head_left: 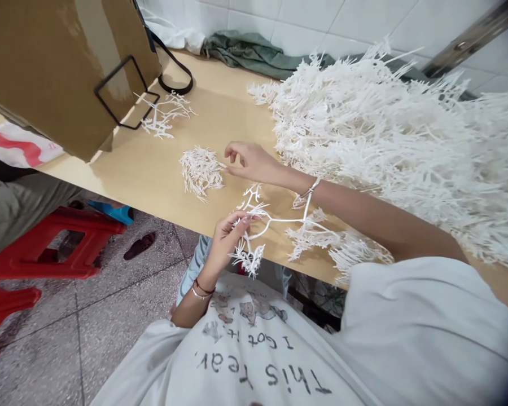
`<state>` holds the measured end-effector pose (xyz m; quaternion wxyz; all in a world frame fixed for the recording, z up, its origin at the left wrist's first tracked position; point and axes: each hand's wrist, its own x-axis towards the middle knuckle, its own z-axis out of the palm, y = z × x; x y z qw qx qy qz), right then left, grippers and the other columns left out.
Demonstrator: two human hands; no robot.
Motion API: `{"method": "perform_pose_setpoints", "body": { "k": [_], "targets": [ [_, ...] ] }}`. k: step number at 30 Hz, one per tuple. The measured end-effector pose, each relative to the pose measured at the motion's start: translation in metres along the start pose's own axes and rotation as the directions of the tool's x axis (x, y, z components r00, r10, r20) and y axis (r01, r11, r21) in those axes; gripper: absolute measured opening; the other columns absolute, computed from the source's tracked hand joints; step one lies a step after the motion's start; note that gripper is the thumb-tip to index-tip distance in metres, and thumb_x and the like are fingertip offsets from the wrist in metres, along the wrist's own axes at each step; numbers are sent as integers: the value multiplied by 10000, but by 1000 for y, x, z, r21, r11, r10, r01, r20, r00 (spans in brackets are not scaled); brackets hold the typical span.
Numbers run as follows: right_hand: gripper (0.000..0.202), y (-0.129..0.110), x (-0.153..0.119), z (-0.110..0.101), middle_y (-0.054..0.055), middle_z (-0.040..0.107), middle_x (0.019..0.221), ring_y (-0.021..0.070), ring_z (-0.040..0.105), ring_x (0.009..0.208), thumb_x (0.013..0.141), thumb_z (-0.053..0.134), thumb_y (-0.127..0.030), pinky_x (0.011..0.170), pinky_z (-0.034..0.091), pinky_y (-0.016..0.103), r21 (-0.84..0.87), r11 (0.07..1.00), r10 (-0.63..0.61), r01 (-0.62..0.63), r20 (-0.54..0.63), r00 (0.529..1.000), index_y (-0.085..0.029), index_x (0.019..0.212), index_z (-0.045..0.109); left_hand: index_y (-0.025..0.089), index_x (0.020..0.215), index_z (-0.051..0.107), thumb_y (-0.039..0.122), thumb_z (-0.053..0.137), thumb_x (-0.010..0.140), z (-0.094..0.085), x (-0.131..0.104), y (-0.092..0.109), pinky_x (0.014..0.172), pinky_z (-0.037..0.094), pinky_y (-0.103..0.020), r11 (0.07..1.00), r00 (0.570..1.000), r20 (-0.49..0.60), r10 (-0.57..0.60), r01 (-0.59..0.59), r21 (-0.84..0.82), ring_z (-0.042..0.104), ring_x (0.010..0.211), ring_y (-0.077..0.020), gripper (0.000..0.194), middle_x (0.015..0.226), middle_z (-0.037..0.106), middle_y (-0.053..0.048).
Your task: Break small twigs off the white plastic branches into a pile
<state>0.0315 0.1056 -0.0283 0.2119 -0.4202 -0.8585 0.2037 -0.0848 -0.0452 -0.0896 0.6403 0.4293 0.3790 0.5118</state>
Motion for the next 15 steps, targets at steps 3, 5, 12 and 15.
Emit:
{"method": "perform_pose_setpoints", "body": {
  "k": [3,5,12,15],
  "targets": [
    [165,-7,-26,-31,30,622,807,81,461,580,784,620,-257,590,357,247,78,997,26,-23,-47,999,-140,900,624,208,885,700,388,574,832,4,-1,-2,476,294,-204,1000,999,-26,25,-25,19,388,511,-67,226,581,494,32],
    [148,-17,-51,-59,29,630,752,105,515,643,835,570,-283,611,372,265,99,994,44,-39,-41,998,-164,800,651,207,894,707,383,561,841,8,-2,-3,547,374,-217,996,996,-46,73,-70,54,473,569,-85,235,621,557,15],
    [114,-68,-153,-85,45,656,787,133,574,717,849,575,-236,658,442,303,65,996,69,-56,-224,972,-212,812,680,324,1028,691,309,523,874,24,-5,-3,1057,357,-397,942,948,-107,300,-276,193,512,1181,-160,228,1180,636,-17],
    [175,-77,-177,-48,50,672,885,113,568,664,858,563,-241,539,427,256,184,962,232,-203,-155,960,-204,998,661,354,1101,653,304,480,897,31,-6,-3,1127,284,-445,955,962,-47,271,-262,136,438,1289,-170,272,1323,557,12]
  ]
}}
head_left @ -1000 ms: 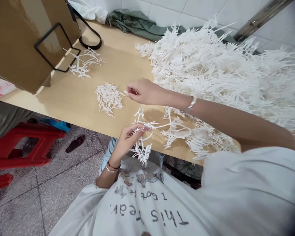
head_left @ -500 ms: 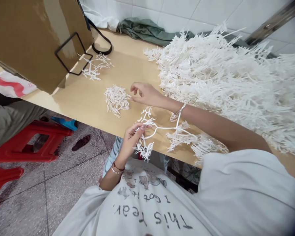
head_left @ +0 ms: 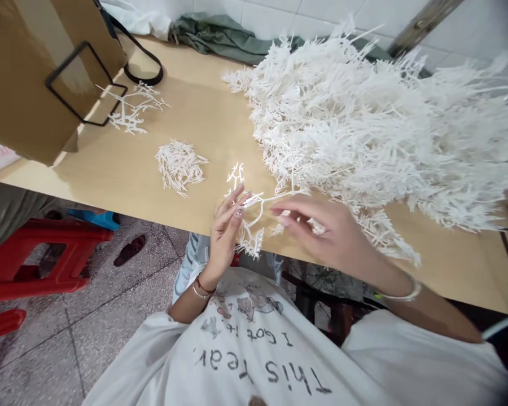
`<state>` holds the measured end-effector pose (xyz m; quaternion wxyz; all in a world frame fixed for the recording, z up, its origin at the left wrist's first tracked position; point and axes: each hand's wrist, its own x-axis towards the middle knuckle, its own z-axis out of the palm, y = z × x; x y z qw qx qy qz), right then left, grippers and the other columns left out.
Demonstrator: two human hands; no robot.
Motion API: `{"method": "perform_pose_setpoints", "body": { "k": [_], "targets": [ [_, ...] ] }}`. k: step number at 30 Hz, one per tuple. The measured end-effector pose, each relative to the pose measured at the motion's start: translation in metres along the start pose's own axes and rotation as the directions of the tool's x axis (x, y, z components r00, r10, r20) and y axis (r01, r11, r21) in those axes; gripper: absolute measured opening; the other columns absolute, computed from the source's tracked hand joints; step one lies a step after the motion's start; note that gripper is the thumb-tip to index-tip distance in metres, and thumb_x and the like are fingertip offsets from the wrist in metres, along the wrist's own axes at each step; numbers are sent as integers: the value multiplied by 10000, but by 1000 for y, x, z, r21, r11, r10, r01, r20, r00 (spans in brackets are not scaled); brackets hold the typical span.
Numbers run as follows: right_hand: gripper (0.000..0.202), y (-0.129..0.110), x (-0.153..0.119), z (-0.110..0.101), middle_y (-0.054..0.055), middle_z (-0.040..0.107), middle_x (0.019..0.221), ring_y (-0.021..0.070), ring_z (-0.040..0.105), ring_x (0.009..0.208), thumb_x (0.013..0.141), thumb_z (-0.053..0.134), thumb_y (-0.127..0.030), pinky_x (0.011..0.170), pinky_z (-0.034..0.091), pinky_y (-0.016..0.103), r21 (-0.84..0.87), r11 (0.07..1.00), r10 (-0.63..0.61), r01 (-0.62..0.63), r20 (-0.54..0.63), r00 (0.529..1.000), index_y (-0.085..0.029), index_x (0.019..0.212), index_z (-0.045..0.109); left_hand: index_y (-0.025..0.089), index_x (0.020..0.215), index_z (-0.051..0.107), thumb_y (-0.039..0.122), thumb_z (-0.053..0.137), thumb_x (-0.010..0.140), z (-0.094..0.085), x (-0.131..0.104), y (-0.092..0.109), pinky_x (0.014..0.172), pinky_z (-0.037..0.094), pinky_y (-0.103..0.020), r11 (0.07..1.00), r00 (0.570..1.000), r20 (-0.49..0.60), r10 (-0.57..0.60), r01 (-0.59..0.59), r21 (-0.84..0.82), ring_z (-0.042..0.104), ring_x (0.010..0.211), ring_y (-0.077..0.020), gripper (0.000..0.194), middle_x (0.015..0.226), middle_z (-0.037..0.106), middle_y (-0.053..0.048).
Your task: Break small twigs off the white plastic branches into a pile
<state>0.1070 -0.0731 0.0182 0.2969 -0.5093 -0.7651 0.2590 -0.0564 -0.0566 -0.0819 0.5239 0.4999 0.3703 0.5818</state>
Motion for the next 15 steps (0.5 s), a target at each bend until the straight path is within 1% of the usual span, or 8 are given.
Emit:
{"method": "perform_pose_setpoints", "body": {
  "k": [1,3,5,6,8,10,12,15],
  "targets": [
    [215,3,-6,12,58,665,936,108,563,659,868,546,-250,526,426,248,49,997,64,-64,-5,998,-200,1054,642,352,1117,645,308,469,902,2,-1,0,1136,272,-451,1000,1000,23,-13,14,-27,422,1309,-176,282,1344,541,16],
    [249,11,-12,35,51,657,922,89,543,603,889,514,-296,505,426,233,225,959,178,-170,-13,984,-199,1090,624,337,1131,642,314,456,908,6,-2,-2,1141,268,-454,995,998,53,-40,45,-87,408,1325,-186,291,1362,527,14],
    [265,18,-12,53,30,640,843,62,492,512,906,479,-337,473,410,221,438,864,277,-247,-4,961,-199,1080,624,321,1123,651,315,451,912,10,-3,-4,1144,268,-441,988,995,68,-67,76,-132,413,1323,-189,291,1373,518,7],
    [263,20,-11,60,18,624,799,51,455,477,902,484,-351,449,388,214,530,808,316,-258,-21,948,-195,1053,633,315,1115,657,312,453,912,11,-3,-5,1147,265,-433,987,995,67,-75,83,-139,412,1324,-188,287,1378,513,6],
    [237,24,-8,71,-3,584,722,45,401,456,870,536,-368,421,349,207,657,717,377,-234,-82,923,-189,972,653,311,1105,662,303,464,908,13,-3,-6,1150,262,-419,989,996,61,-71,78,-128,408,1327,-183,279,1375,517,4],
    [197,27,-5,80,-13,560,684,55,421,494,825,602,-364,450,371,204,715,674,402,-185,-144,904,-190,895,661,311,1113,656,294,476,903,14,-4,-7,1142,277,-412,994,996,67,-57,63,-93,410,1325,-180,278,1364,528,-2],
    [167,30,-2,86,-9,572,707,74,494,582,796,638,-353,542,435,209,729,671,397,-137,-197,897,-195,848,654,321,1145,635,279,499,892,14,-3,-8,1132,295,-403,996,997,61,-44,48,-74,426,1313,-174,290,1350,541,-9],
    [161,33,2,93,7,601,786,101,557,714,789,641,-353,665,473,226,710,697,384,-103,-247,890,-197,823,629,330,1160,620,262,553,861,11,-3,-11,1100,340,-387,999,1000,-22,-6,5,-54,485,1254,-167,313,1285,591,-16]
  ]
}}
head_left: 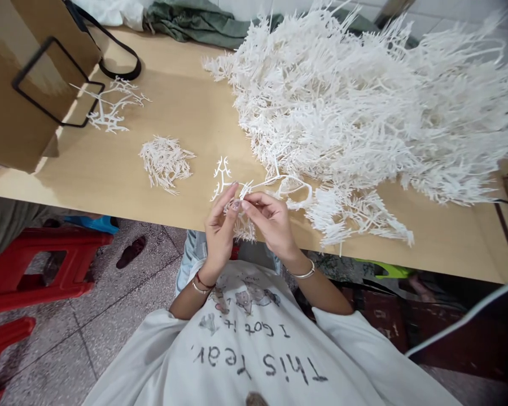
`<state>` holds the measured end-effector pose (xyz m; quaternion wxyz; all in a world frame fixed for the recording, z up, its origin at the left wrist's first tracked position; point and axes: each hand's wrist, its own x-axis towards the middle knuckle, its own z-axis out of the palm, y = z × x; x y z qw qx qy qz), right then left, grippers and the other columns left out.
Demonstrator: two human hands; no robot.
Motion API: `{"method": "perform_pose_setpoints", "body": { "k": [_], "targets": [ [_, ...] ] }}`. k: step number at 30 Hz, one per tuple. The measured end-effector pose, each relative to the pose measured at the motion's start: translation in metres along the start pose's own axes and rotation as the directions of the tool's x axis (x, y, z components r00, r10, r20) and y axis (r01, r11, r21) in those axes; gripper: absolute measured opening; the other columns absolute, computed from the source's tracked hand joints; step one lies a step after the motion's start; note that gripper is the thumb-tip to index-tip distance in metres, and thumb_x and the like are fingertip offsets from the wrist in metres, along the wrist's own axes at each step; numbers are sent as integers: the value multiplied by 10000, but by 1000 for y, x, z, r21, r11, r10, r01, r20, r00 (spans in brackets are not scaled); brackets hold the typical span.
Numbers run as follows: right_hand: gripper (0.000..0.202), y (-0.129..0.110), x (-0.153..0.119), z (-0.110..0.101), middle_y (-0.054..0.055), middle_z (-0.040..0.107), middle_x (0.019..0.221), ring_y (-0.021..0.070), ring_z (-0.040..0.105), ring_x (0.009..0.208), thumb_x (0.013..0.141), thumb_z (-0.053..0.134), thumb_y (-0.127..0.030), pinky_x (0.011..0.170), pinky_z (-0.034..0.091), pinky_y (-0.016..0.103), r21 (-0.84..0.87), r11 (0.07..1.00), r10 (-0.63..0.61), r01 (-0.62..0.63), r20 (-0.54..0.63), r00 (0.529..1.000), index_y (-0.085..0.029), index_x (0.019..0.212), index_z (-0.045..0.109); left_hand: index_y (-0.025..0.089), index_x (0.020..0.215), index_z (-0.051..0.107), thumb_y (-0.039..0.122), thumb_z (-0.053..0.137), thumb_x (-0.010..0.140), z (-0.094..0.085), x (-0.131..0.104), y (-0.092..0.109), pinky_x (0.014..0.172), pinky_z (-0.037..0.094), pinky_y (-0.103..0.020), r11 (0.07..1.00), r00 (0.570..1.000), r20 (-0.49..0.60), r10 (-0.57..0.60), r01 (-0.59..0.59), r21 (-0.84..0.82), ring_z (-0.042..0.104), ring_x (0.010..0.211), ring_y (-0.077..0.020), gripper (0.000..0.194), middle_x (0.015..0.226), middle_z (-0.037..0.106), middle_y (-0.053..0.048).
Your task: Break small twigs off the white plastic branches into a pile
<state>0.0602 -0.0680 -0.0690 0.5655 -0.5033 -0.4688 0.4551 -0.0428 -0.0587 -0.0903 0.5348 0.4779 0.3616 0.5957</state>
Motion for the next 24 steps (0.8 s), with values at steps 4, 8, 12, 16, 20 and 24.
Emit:
{"method": "perform_pose_setpoints", "body": {
  "k": [4,8,12,16,20,24],
  "targets": [
    [169,3,1,7,3,568,757,100,508,661,801,607,-358,603,434,222,-41,999,-13,12,-16,1000,-191,810,579,275,1001,690,259,565,850,-4,2,2,1002,425,-352,990,992,-62,107,-101,103,571,1107,-160,197,1102,654,-29],
    [168,0,1,10,-33,419,638,81,379,558,823,557,-310,507,333,212,-181,979,-94,90,-18,995,-186,727,497,239,967,700,254,593,826,-9,8,14,919,453,-349,927,978,5,207,-198,317,604,978,-164,177,993,681,-41],
    [145,-5,3,6,-45,345,610,78,336,551,800,539,-218,503,291,211,-388,899,-210,204,28,977,-184,683,461,216,907,702,279,675,756,-19,21,26,830,465,-319,846,964,130,232,-266,462,605,876,-164,166,898,704,-39],
    [109,-9,7,2,-49,349,597,75,330,538,766,531,-174,513,289,213,-506,830,-212,237,106,971,-183,674,474,193,836,697,333,697,726,-30,37,31,720,462,-277,844,946,297,127,-261,469,586,762,-147,178,804,687,-39],
    [209,-10,9,4,-51,329,575,70,305,519,781,542,-208,497,263,220,-488,841,-204,233,112,973,-184,613,421,176,779,717,342,713,704,-38,46,27,664,456,-256,905,951,306,38,-163,393,592,690,-134,183,750,697,-39],
    [160,-7,9,5,-52,343,573,72,307,504,798,558,-243,478,254,222,-369,918,-113,146,109,988,-184,672,480,175,735,720,319,706,715,-43,46,19,652,456,-241,966,962,267,-60,-11,257,605,679,-124,146,735,707,-32]
  ]
}}
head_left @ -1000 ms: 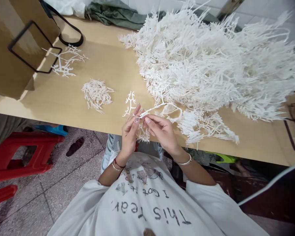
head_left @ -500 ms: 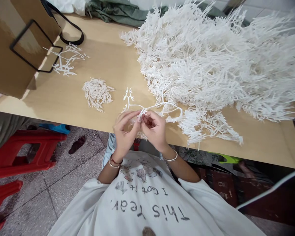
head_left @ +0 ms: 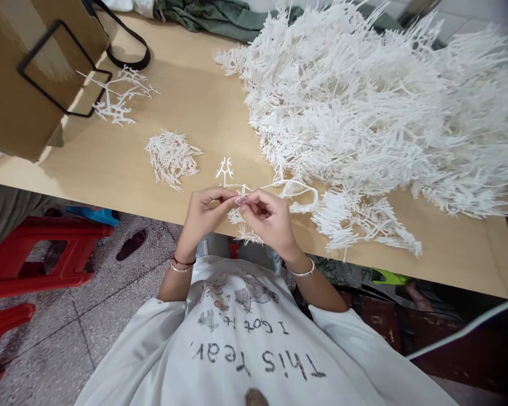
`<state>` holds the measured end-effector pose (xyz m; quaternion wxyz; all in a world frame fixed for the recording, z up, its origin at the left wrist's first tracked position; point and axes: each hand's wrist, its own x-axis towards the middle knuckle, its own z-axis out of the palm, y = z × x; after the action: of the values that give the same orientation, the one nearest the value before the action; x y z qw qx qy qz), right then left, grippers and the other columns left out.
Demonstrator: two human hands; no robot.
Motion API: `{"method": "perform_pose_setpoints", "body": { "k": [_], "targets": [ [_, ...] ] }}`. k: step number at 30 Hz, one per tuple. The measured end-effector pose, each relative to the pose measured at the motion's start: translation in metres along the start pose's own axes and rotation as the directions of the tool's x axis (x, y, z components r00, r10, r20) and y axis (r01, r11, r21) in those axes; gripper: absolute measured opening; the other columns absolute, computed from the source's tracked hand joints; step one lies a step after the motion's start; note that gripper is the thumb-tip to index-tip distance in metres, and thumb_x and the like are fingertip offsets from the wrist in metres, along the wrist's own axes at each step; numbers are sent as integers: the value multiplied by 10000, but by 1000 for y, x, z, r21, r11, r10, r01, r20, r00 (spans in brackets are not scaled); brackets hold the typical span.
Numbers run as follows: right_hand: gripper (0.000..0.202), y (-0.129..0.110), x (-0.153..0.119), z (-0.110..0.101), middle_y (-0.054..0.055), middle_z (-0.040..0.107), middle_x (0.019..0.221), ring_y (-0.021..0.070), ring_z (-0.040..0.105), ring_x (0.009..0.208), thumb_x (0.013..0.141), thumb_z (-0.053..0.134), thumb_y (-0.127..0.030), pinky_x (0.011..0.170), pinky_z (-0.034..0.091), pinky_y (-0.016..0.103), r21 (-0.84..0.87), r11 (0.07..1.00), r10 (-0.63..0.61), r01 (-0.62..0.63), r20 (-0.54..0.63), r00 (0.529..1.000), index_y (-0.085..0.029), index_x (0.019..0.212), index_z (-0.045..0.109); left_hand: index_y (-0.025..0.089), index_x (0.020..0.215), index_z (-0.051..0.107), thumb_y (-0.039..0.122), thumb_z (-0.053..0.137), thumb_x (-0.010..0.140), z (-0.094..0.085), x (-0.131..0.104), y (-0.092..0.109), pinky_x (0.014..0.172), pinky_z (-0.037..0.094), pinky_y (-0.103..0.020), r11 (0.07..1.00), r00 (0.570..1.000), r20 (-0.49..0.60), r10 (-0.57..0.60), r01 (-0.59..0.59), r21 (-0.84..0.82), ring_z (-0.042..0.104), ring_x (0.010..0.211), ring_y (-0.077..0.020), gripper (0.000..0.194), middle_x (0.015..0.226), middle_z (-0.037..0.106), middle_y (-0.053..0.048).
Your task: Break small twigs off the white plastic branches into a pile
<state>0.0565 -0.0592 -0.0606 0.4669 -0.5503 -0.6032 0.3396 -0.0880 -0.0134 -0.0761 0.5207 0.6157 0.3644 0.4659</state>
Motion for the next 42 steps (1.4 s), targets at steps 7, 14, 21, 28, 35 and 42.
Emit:
{"method": "perform_pose_setpoints", "body": {
  "k": [7,14,21,28,35,42],
  "targets": [
    [173,2,-2,11,-41,380,611,87,341,542,867,508,-286,501,279,232,109,994,32,-29,-32,999,-194,727,469,175,724,653,337,650,772,10,-8,-6,665,440,-229,988,993,-93,-77,63,-144,558,685,-105,170,715,636,-5],
    [223,4,-2,22,-40,384,610,88,352,541,903,473,-348,516,290,246,101,994,45,-42,-31,999,-191,744,484,182,761,618,321,603,812,16,-13,-4,624,401,-229,996,971,-234,39,-19,84,523,646,-95,149,690,592,10],
    [161,4,-3,29,-47,379,629,75,357,549,916,458,-265,519,298,223,120,991,-52,65,-106,993,-193,773,462,192,785,663,331,616,804,18,-13,-8,652,456,-222,993,952,-307,-14,-24,-120,583,697,-98,148,746,644,-3],
    [93,9,0,26,-42,432,642,69,347,530,883,499,-227,494,290,222,71,993,-90,97,-94,992,-186,800,511,262,831,746,219,722,705,10,-11,-13,739,510,-274,985,972,-229,58,-92,-143,644,792,-130,135,835,724,-17],
    [157,4,2,32,-56,393,575,54,331,492,829,535,-195,438,271,190,182,979,-46,89,-229,972,-177,681,485,206,836,718,190,630,791,21,-14,-6,698,487,-258,963,918,-298,263,-230,142,619,753,-123,100,791,692,-31],
    [189,4,0,39,-60,386,565,44,313,469,825,542,-229,420,265,175,331,939,12,89,-290,957,-182,657,469,180,755,669,212,622,801,30,-15,-3,687,460,-240,988,916,-372,149,-153,18,587,719,-105,74,731,646,-15]
  ]
}}
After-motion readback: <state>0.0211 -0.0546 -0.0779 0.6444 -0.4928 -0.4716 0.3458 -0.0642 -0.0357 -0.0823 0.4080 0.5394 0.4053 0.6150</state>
